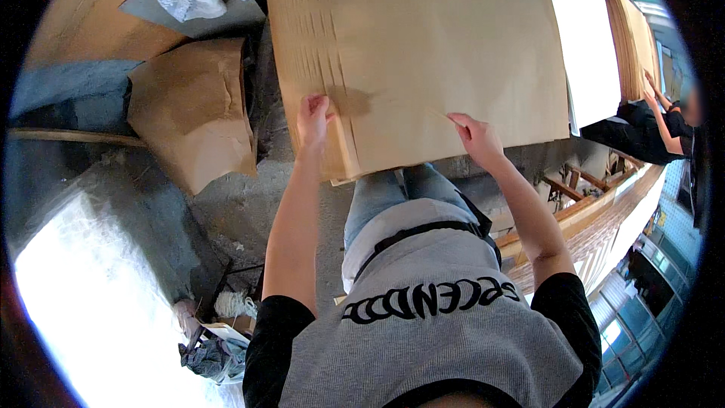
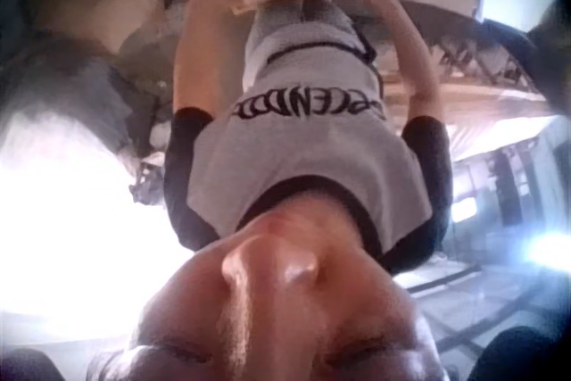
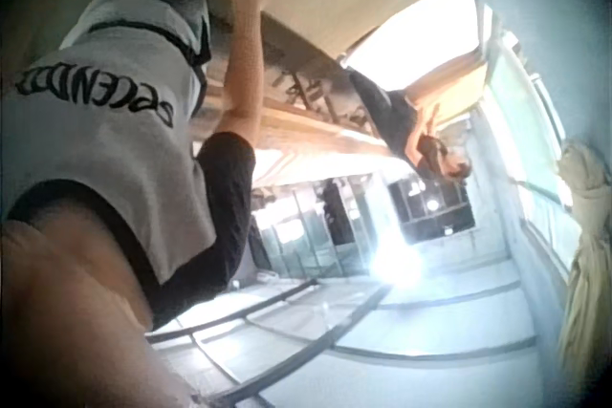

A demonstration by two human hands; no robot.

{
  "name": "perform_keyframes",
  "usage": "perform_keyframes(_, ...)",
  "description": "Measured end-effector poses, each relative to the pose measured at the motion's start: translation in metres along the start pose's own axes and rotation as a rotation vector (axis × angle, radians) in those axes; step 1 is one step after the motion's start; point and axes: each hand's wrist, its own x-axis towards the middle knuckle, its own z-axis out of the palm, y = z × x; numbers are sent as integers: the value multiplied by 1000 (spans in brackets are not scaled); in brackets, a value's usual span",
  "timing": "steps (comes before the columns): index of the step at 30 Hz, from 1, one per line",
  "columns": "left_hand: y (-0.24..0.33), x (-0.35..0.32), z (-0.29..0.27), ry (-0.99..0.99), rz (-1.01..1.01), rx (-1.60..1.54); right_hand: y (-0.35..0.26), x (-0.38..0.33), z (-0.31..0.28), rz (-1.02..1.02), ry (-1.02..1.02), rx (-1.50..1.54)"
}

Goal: The person repeatedly picks up large sheets of paper, places them on a wooden surface, and smooths them with a thin stick. The person works alongside another person at the same table, handling the paper one at a time.

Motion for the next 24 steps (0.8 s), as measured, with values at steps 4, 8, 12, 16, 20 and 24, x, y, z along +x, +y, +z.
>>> perform_keyframes(4, 14, -20, 9, -76, -70, 192, 26, -18, -8, 168, -19, 425)
perform_keyframes(8, -23, -53, -6, -237, -250, 101, 72, -45, -17, 334, -41, 820)
perform_keyframes(12, -59, -129, -2, -673, -342, -543, 148, -79, -4, 273, -104, 966)
perform_keyframes(16, -91, -171, 72, -645, -321, -605, 185, -87, 14, 255, -392, 905)
perform_keyframes(20, -116, -159, 161, -259, -492, -551, 203, -75, 29, 287, -581, 975)
perform_keyframes(24, -132, -138, 203, 20, -417, -441, 241, -63, 24, 416, -575, 1225)
